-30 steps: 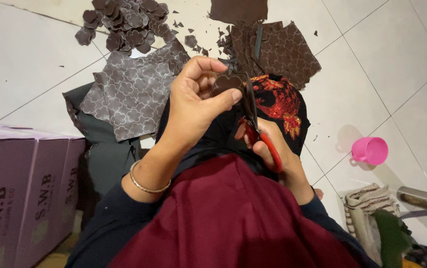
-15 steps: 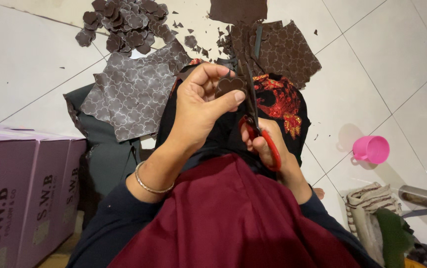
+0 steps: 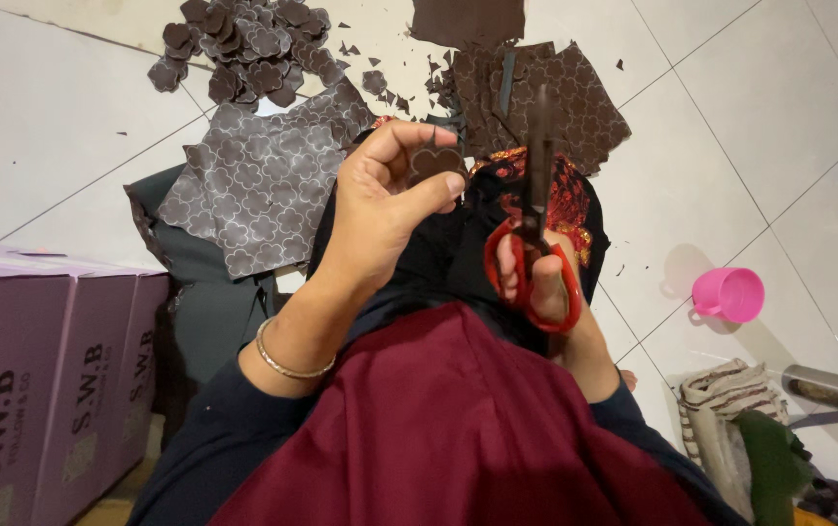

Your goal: The person uses red-handled scissors to cut cloud-shaped pieces from a brown patterned fabric. They hold the fabric with the left hand and cut with the right hand, repeatedly trimming shapes and placing the cut pieces on the floor.

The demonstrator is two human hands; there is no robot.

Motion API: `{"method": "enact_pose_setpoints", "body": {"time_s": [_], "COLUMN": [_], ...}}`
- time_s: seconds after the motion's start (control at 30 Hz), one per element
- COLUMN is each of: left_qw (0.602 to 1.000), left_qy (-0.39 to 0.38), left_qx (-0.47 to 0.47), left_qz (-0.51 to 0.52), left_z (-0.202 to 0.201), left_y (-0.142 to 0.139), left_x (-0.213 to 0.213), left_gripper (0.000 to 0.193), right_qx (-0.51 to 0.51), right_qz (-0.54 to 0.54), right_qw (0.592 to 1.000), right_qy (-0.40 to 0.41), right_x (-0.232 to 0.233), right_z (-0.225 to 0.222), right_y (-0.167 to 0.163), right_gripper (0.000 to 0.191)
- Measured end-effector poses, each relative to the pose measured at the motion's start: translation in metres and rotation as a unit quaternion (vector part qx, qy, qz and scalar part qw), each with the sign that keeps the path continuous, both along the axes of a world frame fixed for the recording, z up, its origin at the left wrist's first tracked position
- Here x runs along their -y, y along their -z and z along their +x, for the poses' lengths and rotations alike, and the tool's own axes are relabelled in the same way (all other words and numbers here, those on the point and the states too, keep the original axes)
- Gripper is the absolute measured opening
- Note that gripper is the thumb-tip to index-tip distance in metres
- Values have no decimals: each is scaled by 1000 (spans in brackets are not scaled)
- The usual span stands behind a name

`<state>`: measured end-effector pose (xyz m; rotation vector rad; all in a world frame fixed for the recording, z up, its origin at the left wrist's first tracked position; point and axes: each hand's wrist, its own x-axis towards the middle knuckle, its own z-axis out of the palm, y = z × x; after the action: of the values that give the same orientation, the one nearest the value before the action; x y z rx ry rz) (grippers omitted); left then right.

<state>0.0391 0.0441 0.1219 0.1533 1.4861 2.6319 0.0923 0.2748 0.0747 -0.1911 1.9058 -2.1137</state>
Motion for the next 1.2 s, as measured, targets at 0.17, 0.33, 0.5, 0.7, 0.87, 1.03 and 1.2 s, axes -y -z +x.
{"method": "enact_pose_setpoints", "body": {"time_s": [0.17, 0.33, 0.5, 0.7, 0.87, 1.03, 1.2], "left_qw": [999, 1000, 998, 997, 997, 997, 998], "left_qy": [22, 18, -29, -34, -29, -31, -38], "left_qx": [30, 19, -25, -14, -16, -13, -10], "left_qz": [3, -6, -58, -73, -69, -66, -57], "left_z": [2, 5, 7, 6, 6, 7, 8], "left_y": [-3, -4, -4, -4, -4, -3, -1], "left_x": [-1, -3, -1, 0, -1, 0, 0], "left_gripper": [24, 17, 17, 16, 16, 17, 17], "right_qx": [-79, -88, -68, -34, -44, -38, -21], "right_qz": [151, 172, 176, 129, 124, 132, 118], "right_qw": [985, 978, 979, 987, 987, 987, 991], "right_qy": [-39, -78, -80, -87, -89, -80, -66], "right_x": [-7, -3, -2, 1, 2, 3, 5], "right_z": [-6, -6, -5, -2, -3, -3, -1], "right_y": [-8, -9, -11, -14, -13, -12, -10], "right_gripper": [91, 88, 89, 95, 98, 100, 101]}}
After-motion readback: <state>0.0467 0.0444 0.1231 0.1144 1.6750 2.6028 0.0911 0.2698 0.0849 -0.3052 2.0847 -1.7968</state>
